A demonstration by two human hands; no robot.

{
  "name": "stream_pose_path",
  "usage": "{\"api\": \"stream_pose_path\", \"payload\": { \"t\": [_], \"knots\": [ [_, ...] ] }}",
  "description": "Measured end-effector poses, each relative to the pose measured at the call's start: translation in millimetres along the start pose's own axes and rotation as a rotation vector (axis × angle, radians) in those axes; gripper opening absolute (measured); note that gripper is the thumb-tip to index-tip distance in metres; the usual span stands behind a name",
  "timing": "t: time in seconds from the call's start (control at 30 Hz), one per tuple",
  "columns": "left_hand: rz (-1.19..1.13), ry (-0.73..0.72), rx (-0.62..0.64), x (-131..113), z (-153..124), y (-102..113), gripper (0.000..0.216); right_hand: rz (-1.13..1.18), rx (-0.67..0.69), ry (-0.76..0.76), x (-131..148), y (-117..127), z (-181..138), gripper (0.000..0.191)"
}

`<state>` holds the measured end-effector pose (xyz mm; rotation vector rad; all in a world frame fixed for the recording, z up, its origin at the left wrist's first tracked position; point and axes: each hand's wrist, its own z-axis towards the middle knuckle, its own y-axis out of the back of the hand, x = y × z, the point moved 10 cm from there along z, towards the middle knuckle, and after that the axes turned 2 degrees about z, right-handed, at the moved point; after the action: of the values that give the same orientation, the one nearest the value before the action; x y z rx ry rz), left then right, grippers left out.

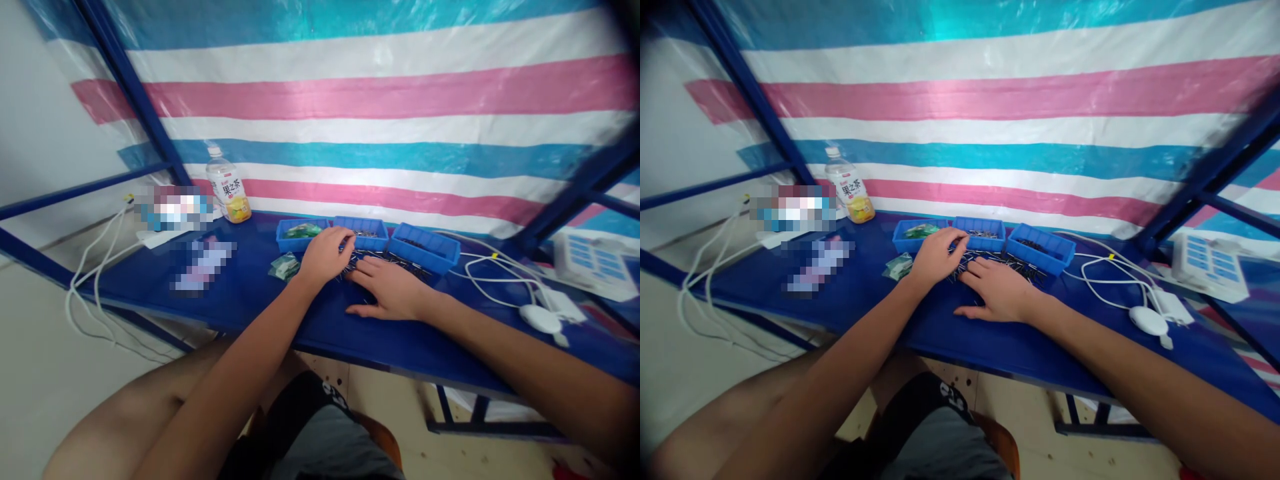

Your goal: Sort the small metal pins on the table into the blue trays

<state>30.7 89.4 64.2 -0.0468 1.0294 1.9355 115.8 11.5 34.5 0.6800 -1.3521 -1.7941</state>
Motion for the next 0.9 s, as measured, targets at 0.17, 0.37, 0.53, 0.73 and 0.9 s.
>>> {"api": "stream_pose_path", "payload": {
  "t": [0.17, 0.37, 0.53, 0.73, 0.9],
  "knots": [
    [-0.01, 0.003, 0.003, 4, 2, -3, 0.022, -0.116, 0.013, 0.002, -18, -12, 4, 0.051],
    [-0.046, 0.004, 0.021, 5, 2, -6, 0.021, -0.133, -0.007, -0.072, -32, -8, 0, 0.039],
    [-0.077, -0.005, 0.015, 5, 0, -5, 0.022, -0.056, -0.015, -0.065, -24, -2, -8, 0.04],
    [-0.06, -0.027, 0.039, 4, -1, -8, 0.021, -0.098, 0.013, -0.017, -28, -11, -11, 0.032],
    [-0.046, -0.044, 0.059, 0, -2, -11, 0.02, -0.124, 0.005, -0.017, -34, -12, -11, 0.028]
  ]
}}
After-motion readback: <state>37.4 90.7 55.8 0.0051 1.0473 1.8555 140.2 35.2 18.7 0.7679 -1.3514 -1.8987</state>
